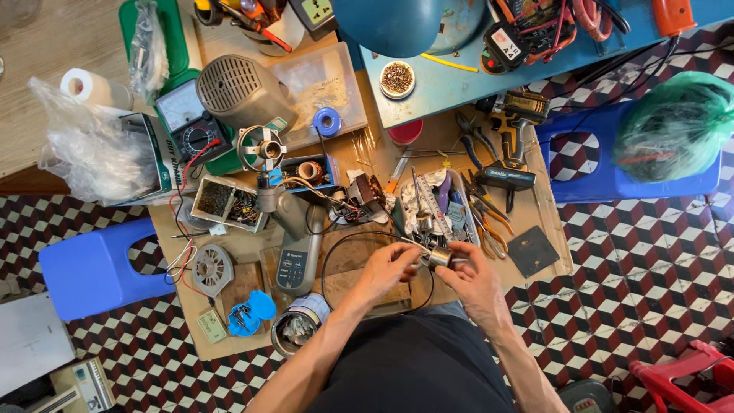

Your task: The person works at a cluttered repair bench on a small appliance motor assembly. They hold a cylindrical motor part, manipulate it with a screwdriver, wipe components with a tissue, measure parts with a ruler, and sort small parts and hardware into a box lined with a plastic bag.

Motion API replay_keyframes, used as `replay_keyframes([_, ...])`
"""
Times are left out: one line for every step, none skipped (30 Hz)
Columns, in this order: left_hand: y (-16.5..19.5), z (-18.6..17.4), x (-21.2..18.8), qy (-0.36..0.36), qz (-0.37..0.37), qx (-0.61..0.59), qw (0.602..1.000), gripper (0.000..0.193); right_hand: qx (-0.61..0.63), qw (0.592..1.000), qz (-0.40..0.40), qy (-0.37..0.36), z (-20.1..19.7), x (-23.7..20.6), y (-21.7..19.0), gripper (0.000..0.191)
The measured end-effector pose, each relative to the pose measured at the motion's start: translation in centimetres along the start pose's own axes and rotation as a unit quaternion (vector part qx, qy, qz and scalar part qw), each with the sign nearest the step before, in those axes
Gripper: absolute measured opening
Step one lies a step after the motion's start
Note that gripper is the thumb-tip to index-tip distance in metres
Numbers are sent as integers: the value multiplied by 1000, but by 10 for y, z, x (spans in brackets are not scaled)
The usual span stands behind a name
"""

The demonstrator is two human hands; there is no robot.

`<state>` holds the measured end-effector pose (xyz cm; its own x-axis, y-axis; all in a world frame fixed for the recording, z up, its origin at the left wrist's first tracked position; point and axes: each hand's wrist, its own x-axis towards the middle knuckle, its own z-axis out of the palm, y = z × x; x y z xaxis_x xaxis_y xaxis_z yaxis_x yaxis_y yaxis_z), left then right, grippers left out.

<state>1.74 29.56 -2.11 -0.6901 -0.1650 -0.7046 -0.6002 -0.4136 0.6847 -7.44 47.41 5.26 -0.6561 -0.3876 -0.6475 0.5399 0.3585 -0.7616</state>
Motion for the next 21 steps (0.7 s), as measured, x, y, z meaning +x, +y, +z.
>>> replay_keyframes([-7,3,1,8,-9,-22,1000,38,10,1000,-3,-12,1,5,2,55])
replay_keyframes([-10,5,3,18,-8,-43,999,37,19,999,-6,-25,3,11,3,54])
replay_keyframes([-12,6,4,31,-8,-64,997,37,28,999,-9,-40,4,16,4,54])
replay_keyframes([-12,6,4,43,-7,-85,995,37,20,999,-5,-40,5,19,5,54])
replay_keyframes([-9,5,4,98,38,1,994,35,12,999,-2,-41,6,22,5,54])
replay_keyframes([-3,4,6,153,83,87,981,33,4,999,-1,-42,6,25,4,53])
replay_keyframes([5,2,8,207,126,173,955,32,5,999,6,-44,7,27,3,53])
replay_keyframes([16,-5,13,226,163,223,934,35,7,999,13,-45,7,29,1,53])
replay_keyframes([27,-14,18,243,197,271,910,40,8,999,22,-45,7,29,-2,54])
replay_keyframes([39,-24,24,264,263,354,858,49,22,998,26,-49,6,29,-4,53])
replay_keyframes([51,-34,31,278,326,434,793,60,37,998,29,-53,5,29,-7,52])
replay_keyframes([62,-41,39,270,306,465,786,67,52,997,31,-56,4,29,-10,51])
replay_keyframes([72,-48,48,262,287,496,777,75,59,996,29,-60,3,28,-14,51])
replay_keyframes([80,-53,56,251,269,527,766,82,66,996,27,-62,3,28,-17,51])
replay_keyframes([85,-57,63,229,228,546,773,85,73,995,26,-64,1,27,-20,51])
replay_keyframes([88,-59,69,207,187,564,777,87,73,995,30,-58,-1,25,-23,49])
replay_keyframes([89,-61,75,184,145,581,779,89,72,995,34,-52,-3,24,-25,48])
replay_keyframes([90,-62,81,178,126,589,778,91,73,996,38,-45,-5,24,-26,47])
replay_keyframes([90,-64,86,172,107,596,777,93,88,994,38,-41,-6,24,-27,47])
replay_keyframes([90,-65,91,166,87,603,775,95,104,993,39,-37,-8,24,-27,46])
replay_keyframes([90,-67,95,170,70,598,780,96,120,991,40,-34,-10,25,-26,46])
